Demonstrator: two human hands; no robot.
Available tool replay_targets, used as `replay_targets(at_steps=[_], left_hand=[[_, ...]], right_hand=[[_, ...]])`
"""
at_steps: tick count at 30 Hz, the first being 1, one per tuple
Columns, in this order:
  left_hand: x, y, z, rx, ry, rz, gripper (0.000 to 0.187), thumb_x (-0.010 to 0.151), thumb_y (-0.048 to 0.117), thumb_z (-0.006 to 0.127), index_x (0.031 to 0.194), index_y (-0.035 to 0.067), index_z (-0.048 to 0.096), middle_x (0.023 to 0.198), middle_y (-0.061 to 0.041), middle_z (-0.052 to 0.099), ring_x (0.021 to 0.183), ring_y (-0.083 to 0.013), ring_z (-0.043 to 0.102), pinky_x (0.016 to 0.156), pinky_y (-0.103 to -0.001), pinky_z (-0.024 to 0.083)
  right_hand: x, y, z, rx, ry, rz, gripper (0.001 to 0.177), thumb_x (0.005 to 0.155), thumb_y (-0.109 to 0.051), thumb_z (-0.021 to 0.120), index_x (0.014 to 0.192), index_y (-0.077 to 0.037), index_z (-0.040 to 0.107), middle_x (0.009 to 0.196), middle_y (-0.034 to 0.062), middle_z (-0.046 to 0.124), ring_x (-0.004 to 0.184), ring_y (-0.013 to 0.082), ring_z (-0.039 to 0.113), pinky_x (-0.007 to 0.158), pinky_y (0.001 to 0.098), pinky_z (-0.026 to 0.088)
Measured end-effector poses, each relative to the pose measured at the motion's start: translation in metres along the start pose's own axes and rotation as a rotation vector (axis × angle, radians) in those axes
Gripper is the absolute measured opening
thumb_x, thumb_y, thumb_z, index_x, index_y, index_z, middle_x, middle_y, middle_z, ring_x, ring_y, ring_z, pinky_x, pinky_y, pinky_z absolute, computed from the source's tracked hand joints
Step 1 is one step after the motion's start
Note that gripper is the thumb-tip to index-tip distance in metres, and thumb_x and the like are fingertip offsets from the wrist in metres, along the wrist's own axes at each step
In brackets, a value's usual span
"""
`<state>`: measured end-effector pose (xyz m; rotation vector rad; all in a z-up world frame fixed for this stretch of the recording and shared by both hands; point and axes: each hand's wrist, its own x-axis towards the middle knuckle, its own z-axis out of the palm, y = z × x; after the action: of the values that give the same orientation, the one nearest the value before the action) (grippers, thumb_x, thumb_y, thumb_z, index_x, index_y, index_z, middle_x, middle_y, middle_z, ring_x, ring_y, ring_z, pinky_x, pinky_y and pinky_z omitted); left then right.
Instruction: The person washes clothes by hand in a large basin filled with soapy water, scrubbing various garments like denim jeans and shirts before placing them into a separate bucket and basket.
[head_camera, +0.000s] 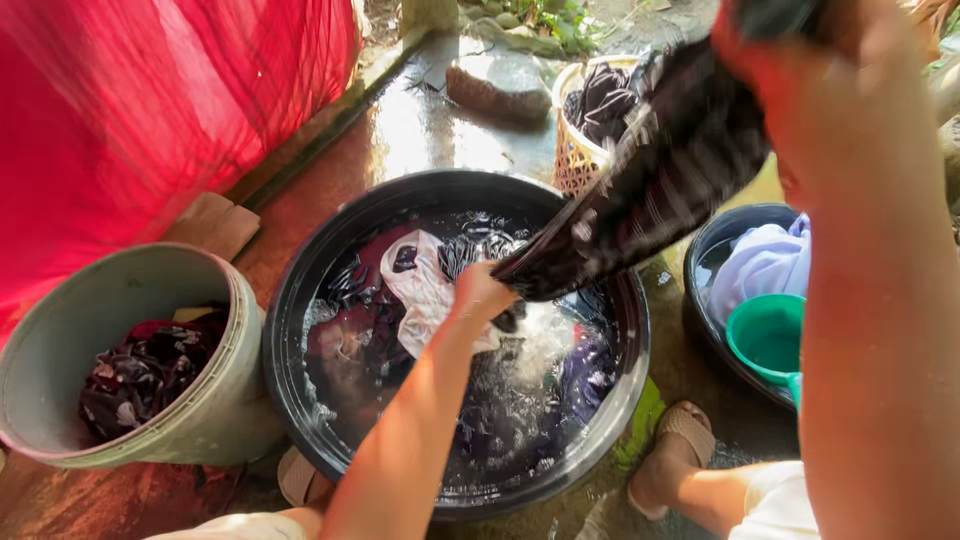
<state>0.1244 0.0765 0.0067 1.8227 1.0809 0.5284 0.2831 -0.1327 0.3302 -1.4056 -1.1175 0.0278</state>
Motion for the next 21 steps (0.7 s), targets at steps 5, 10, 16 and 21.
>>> replay_targets(at_steps=[5,10,16,21], left_hand=[[-0.020,0.065,-0.077,-0.381,0.087,0.055,0.034,0.065,0.004,0.076,0.099,0.005,0.076,0.086,-0.005,0.076,0.073,-0.0128,0.068,0.066,-0.029,0.054],[-0.054,0.147,-0.100,-0.727,-0.062,0.006,0.022,0.073,-0.003,0.068,0.093,0.004,0.072,0.077,-0.003,0.068,0.062,-0.0148,0.060,0.050,-0.032,0.042],[-0.067,0.138,-0.093,-1.072,-0.315,0.052,0.018,0.076,-0.003,0.070,0.095,-0.002,0.066,0.087,-0.008,0.069,0.081,-0.0202,0.067,0.071,-0.032,0.055],[-0.091,0.041,-0.162,-1.282,-0.168,0.107,0.031,0.092,0.023,0.069,0.117,0.005,0.069,0.111,-0.010,0.073,0.103,-0.0227,0.072,0.093,-0.041,0.059]], right_hand=[[-0.023,0.136,0.023,-0.898,-0.597,0.264,0.061,0.070,-0.040,0.097,0.114,-0.006,0.072,0.107,0.0146,0.072,0.099,0.0254,0.066,0.089,0.0396,0.053],[-0.131,0.210,0.120,-0.016,-0.616,-0.004,0.144,0.043,-0.021,0.111,0.151,0.009,0.021,0.147,0.0249,0.035,0.139,0.0345,0.033,0.110,0.0479,0.032],[-0.195,0.201,0.219,0.455,-0.411,0.588,0.055,0.069,-0.015,0.092,0.116,-0.002,0.067,0.104,0.0065,0.073,0.089,0.0167,0.067,0.075,0.0365,0.057],[-0.178,0.192,0.199,1.041,-0.166,0.850,0.025,0.087,-0.011,0.071,0.111,-0.004,0.066,0.094,0.0122,0.074,0.081,0.0230,0.070,0.070,0.0376,0.060]])
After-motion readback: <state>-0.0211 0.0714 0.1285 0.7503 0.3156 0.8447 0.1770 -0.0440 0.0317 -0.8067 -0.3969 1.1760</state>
